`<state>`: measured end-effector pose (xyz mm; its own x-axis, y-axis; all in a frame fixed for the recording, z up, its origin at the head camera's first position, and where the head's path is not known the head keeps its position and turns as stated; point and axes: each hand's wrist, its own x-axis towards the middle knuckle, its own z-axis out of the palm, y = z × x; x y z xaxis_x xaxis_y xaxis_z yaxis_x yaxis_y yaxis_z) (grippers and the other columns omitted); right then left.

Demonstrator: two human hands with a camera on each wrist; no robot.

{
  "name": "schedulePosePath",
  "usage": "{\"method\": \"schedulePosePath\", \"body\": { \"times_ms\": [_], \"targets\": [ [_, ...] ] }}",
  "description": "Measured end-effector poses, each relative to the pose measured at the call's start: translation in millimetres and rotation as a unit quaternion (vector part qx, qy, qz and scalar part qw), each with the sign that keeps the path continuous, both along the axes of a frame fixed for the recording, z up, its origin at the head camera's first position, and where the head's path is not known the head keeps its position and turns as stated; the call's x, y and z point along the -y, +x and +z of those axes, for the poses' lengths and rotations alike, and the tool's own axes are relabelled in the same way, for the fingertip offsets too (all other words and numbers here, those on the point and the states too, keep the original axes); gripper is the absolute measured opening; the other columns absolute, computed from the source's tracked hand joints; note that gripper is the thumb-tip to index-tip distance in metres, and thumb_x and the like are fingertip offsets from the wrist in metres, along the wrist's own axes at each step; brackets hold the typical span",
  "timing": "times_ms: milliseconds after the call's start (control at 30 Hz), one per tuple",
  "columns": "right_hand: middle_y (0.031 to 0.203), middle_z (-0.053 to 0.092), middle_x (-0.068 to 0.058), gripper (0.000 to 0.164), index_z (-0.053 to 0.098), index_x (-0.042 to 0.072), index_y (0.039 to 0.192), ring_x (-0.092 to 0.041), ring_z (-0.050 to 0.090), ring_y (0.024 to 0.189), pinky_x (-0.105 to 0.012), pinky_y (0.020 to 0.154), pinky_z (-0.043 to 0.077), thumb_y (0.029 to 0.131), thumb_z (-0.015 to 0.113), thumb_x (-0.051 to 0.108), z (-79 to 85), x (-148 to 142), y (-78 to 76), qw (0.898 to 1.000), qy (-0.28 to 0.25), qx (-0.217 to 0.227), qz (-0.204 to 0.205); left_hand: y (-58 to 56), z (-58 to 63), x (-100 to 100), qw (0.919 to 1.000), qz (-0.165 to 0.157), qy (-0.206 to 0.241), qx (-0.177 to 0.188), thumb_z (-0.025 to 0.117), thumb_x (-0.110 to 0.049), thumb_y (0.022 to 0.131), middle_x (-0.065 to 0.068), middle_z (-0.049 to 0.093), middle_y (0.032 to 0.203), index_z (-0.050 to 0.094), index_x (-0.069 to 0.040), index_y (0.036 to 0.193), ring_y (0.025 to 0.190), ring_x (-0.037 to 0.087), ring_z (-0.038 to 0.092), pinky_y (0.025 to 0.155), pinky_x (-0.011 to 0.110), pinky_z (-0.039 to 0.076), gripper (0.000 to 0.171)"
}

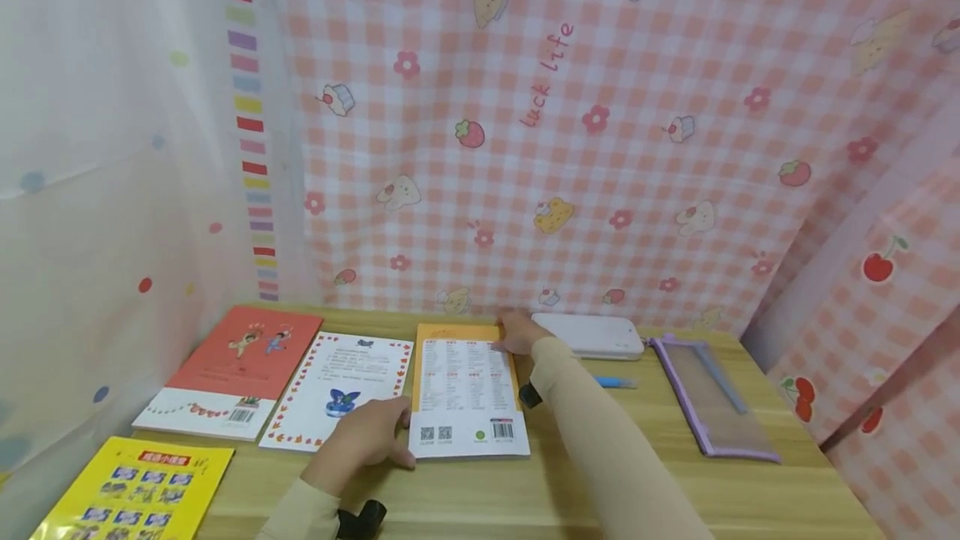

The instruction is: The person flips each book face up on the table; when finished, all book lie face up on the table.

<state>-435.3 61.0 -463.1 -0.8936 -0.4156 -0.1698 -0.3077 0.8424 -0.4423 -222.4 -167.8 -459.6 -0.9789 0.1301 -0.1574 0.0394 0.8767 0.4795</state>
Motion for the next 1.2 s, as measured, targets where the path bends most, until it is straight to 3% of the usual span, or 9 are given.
{"method": "schedulePosePath", "body": {
  "times_ms": [100, 233, 433, 600, 833, 933, 1067, 1200],
  "targets": [
    [0.140, 0.052, -0.019, 0.049, 0.055, 0.003, 0.137, -0.031, 0.054, 0.120, -0.043, 0.099, 0.051, 0.094, 0.074, 0.017, 0.9, 3, -5.4, 1.000, 0.019, -0.014, -0.002, -1.2, 1.8, 0, 1.0000, 0.004, -0.004, -0.002, 0.096, -0.028, 0.063, 0.002, 0.058, 0.084, 0.056, -0.014, 0.092, 0.075, 0.021, 0.051, 0.066, 0.036, 0.042, 0.050],
    [0.144, 0.051, -0.017, 0.051, 0.054, 0.003, 0.139, -0.031, 0.048, 0.129, -0.045, 0.111, 0.041, 0.094, 0.074, 0.016, 12.2, 13, -14.0, 0.998, 0.035, -0.039, -0.019, -5.7, 10.8, 1, 0.9998, 0.009, -0.012, -0.012, 0.094, -0.028, 0.068, 0.003, 0.055, 0.079, 0.055, -0.011, 0.087, 0.072, 0.020, 0.049, 0.064, 0.033, 0.039, 0.046],
    [0.138, 0.050, -0.017, 0.047, 0.053, 0.003, 0.135, -0.030, 0.050, 0.119, -0.042, 0.099, 0.048, 0.093, 0.074, 0.009, 12.2, 24, -22.5, 0.999, 0.015, -0.027, -0.044, -1.3, 22.8, -10, 0.9974, 0.050, -0.047, -0.020, 0.087, -0.043, 0.076, 0.006, 0.055, 0.070, 0.060, -0.007, 0.077, 0.062, 0.019, 0.049, 0.055, 0.033, 0.041, 0.045],
    [0.139, 0.046, -0.018, 0.057, 0.049, 0.003, 0.140, -0.030, 0.048, 0.118, -0.041, 0.094, 0.050, 0.090, 0.076, 0.005, 1.0, 21, -16.6, 0.998, -0.003, -0.005, -0.059, 10.5, 13.7, -38, 0.9861, 0.114, -0.115, -0.038, 0.081, -0.061, 0.074, 0.006, 0.057, 0.068, 0.061, -0.006, 0.073, 0.061, 0.020, 0.053, 0.053, 0.037, 0.048, 0.059],
    [0.144, 0.044, -0.018, 0.067, 0.043, 0.008, 0.151, -0.033, 0.050, 0.121, -0.043, 0.080, 0.058, 0.092, 0.073, 0.002, -9.4, 12, -5.3, 0.995, -0.034, 0.045, -0.088, 18.5, 0.8, -61, 0.9705, 0.135, -0.195, -0.045, 0.076, -0.072, 0.067, 0.005, 0.054, 0.062, 0.064, -0.003, 0.070, 0.056, 0.016, 0.054, 0.051, 0.033, 0.051, 0.070],
    [0.145, 0.044, -0.018, 0.069, 0.040, 0.009, 0.153, -0.033, 0.051, 0.119, -0.041, 0.077, 0.058, 0.093, 0.072, 0.002, -8.6, 13, -4.6, 0.994, -0.040, 0.050, -0.089, 19.8, 2.4, -60, 0.9725, 0.126, -0.193, -0.035, 0.076, -0.074, 0.066, 0.005, 0.055, 0.064, 0.064, -0.003, 0.071, 0.057, 0.017, 0.054, 0.054, 0.034, 0.051, 0.072],
    [0.147, 0.041, -0.018, 0.072, 0.038, 0.012, 0.155, -0.036, 0.051, 0.118, -0.042, 0.069, 0.058, 0.092, 0.071, 0.001, -5.0, 12, 0.3, 0.992, -0.054, 0.057, -0.094, 22.4, 5.9, -57, 0.9821, 0.110, -0.152, -0.015, 0.076, -0.074, 0.069, 0.007, 0.056, 0.068, 0.062, -0.004, 0.074, 0.061, 0.020, 0.055, 0.057, 0.038, 0.050, 0.071],
    [0.145, 0.041, -0.019, 0.074, 0.038, 0.013, 0.156, -0.036, 0.052, 0.116, -0.043, 0.066, 0.059, 0.091, 0.070, -0.003, -5.1, 12, 3.6, 0.990, -0.077, 0.065, -0.100, 23.4, 3.9, -56, 0.9832, 0.122, -0.135, -0.011, 0.077, -0.070, 0.072, 0.008, 0.058, 0.070, 0.062, -0.003, 0.074, 0.062, 0.021, 0.055, 0.060, 0.039, 0.051, 0.069]
  ]
}}
